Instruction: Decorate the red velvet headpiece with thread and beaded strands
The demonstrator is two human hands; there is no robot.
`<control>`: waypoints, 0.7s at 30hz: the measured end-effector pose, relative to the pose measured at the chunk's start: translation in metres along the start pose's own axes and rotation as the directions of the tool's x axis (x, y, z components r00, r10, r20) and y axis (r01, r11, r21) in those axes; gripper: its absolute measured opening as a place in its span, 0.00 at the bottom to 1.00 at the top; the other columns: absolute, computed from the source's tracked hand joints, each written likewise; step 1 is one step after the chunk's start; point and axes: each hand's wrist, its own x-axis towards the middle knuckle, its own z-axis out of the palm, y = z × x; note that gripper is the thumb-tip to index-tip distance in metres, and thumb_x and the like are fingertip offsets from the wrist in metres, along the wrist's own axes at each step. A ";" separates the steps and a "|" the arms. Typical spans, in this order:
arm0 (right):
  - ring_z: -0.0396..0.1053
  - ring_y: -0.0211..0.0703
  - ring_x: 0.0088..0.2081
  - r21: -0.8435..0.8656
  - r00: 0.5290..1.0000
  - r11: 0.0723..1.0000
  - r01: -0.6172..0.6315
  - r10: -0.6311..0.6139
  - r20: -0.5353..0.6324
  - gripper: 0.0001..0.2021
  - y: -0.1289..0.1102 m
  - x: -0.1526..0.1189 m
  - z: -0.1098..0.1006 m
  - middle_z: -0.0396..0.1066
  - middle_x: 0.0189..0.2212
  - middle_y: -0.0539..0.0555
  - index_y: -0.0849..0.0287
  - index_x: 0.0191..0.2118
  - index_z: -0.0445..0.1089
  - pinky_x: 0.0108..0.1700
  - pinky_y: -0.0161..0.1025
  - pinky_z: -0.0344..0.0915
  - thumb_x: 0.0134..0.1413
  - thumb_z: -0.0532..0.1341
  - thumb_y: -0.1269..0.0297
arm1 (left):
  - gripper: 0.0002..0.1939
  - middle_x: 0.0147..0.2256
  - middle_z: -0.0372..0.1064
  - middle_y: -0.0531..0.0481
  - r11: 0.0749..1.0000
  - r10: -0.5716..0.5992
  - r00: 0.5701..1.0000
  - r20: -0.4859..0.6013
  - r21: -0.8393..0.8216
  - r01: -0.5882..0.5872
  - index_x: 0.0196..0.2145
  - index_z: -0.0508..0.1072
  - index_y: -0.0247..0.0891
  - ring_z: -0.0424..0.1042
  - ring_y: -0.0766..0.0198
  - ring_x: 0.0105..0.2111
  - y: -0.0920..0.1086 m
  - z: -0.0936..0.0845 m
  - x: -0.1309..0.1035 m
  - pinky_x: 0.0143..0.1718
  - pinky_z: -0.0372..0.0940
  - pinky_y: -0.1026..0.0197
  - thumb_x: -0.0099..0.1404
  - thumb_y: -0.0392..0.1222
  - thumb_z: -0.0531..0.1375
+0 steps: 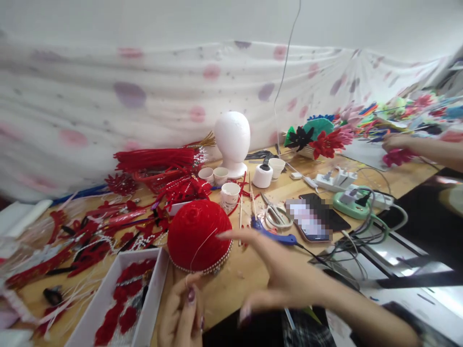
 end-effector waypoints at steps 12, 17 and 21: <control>0.61 0.36 0.25 0.265 0.991 0.964 -0.023 -0.014 0.134 0.17 0.005 -0.016 0.042 0.63 0.23 0.48 0.61 0.37 0.74 0.28 0.31 0.57 0.71 0.53 0.58 | 0.09 0.15 0.52 0.60 0.910 0.219 0.969 -0.113 -0.334 -0.245 0.37 0.78 0.38 0.47 0.72 0.14 0.088 0.000 0.007 0.14 0.53 0.72 0.58 0.33 0.62; 0.52 0.36 0.23 0.245 0.996 0.967 -0.071 0.084 -0.041 0.24 0.015 -0.027 0.016 0.53 0.21 0.46 0.60 0.34 0.69 0.25 0.33 0.50 0.72 0.48 0.46 | 0.15 0.17 0.53 0.58 0.853 0.123 0.954 -0.272 -0.463 -0.241 0.37 0.76 0.34 0.51 0.71 0.15 0.093 -0.023 0.016 0.15 0.56 0.71 0.66 0.27 0.50; 0.55 0.37 0.24 0.225 0.976 0.970 -0.091 0.132 -0.175 0.28 0.023 -0.025 0.011 0.56 0.21 0.47 0.59 0.31 0.67 0.26 0.34 0.52 0.67 0.51 0.38 | 0.20 0.21 0.62 0.56 0.772 -0.086 0.917 -0.391 -0.608 -0.186 0.30 0.73 0.35 0.64 0.73 0.19 0.091 -0.031 0.022 0.27 0.69 0.68 0.74 0.31 0.45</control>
